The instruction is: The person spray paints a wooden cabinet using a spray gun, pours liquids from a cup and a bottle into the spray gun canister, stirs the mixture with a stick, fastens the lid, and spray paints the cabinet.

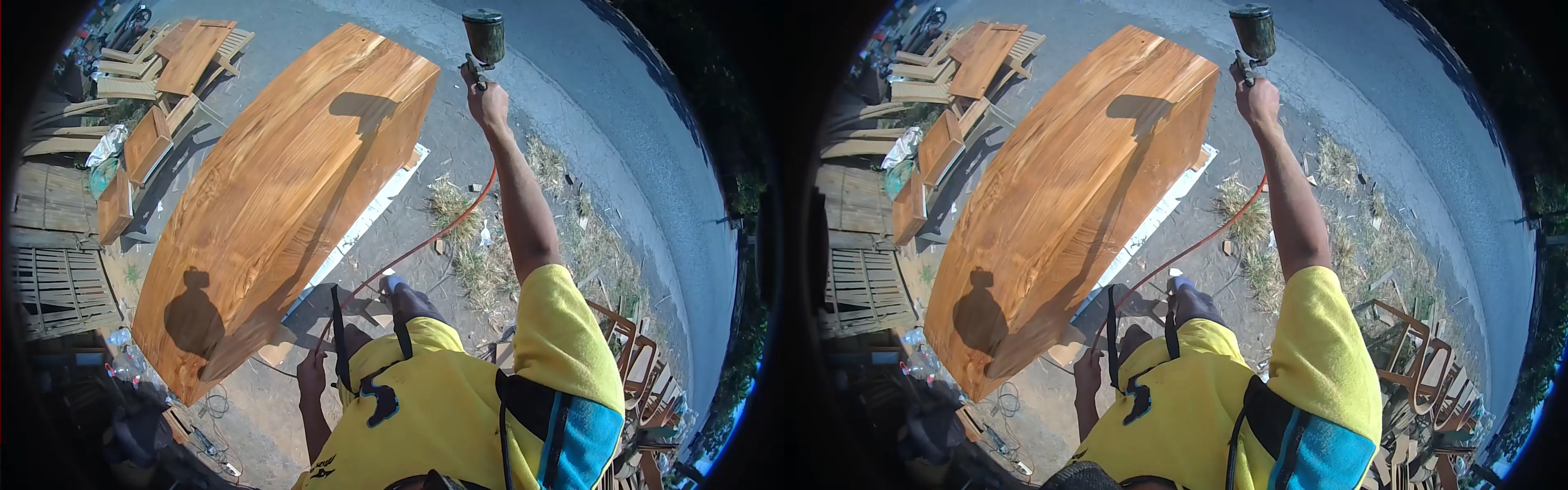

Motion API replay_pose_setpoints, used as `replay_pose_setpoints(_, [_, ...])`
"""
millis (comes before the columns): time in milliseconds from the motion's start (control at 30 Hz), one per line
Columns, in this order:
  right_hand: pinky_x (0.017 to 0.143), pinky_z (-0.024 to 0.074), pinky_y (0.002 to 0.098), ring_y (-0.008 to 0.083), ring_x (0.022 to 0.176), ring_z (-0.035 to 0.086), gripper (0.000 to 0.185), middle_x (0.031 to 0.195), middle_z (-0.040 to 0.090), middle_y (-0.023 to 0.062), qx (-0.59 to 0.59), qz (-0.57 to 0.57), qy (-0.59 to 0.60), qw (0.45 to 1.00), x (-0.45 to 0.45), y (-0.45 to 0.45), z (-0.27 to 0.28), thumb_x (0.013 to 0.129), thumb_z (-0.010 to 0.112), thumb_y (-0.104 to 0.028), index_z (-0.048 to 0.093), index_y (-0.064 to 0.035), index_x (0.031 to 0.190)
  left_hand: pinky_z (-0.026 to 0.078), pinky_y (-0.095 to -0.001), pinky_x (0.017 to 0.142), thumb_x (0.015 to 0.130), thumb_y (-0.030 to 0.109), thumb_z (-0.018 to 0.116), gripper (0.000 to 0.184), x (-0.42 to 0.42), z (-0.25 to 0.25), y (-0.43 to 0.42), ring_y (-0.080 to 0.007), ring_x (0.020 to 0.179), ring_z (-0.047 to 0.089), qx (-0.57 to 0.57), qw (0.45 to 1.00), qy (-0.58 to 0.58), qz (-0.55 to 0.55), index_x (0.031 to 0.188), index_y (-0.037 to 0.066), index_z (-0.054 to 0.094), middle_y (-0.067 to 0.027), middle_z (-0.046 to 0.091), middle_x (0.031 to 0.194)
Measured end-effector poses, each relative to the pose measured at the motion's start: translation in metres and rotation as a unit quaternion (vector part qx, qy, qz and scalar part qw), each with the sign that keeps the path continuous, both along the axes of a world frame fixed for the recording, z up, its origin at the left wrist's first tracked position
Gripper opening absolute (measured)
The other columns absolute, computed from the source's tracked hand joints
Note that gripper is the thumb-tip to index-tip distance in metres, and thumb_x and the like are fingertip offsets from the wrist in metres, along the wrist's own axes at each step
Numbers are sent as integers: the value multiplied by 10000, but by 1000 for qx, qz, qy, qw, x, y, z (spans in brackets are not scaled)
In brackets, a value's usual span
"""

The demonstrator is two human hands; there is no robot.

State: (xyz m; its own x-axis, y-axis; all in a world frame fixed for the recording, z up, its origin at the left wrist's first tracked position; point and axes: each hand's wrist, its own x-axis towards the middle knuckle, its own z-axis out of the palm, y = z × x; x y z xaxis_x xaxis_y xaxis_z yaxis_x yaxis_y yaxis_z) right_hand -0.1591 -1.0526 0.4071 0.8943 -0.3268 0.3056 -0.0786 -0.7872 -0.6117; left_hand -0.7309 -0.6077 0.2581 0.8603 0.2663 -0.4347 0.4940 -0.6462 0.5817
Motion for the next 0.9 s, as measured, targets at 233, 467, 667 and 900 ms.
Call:
replay_pose_setpoints(233, [730, 559, 431, 288, 731, 747, 721, 691, 727, 131, 42, 117, 91, 988, -32, 7, -10, 940, 639, -712, 766, -17, 800, 537, -479, 721, 1075, 299, 566, 309, 3, 3, -10, -396, 824, 740, 23, 996, 78, 30, 1058, 49, 746, -212, 748, 883])
replay_pose_setpoints(467, [733, 561, 392, 235, 718, 734, 651, 699, 729, 122, 142, 177, 181, 957, -60, 34, 10, 953, 687, -634, 776, 4, 860, 537, -482, 741, 1072, 309, 580, 308, -9, 2, -23, -410, 853, 735, 20, 996, 62, 57, 1036, 45, 735, -212, 753, 905])
replay_pose_setpoints(667, [805, 545, 519, 519, 908, 714, 710, 802, 689, 331, -63, 57, -37, 996, 11, 19, -17, 1002, 593, -626, 741, 65, 944, 536, -449, 703, 1079, 316, 580, 295, -7, -9, -33, -358, 804, 737, 5, 997, 18, 81, 1044, 65, 732, -184, 739, 844])
replay_pose_setpoints(900, [697, 503, 430, 266, 711, 680, 700, 701, 682, 157, 0, 150, 50, 987, -47, 36, 5, 1003, 611, -634, 757, 43, 902, 547, -520, 778, 1010, 427, 612, 360, -44, -16, -34, -410, 898, 729, -9, 983, 58, 173, 1015, 84, 722, -212, 734, 907])
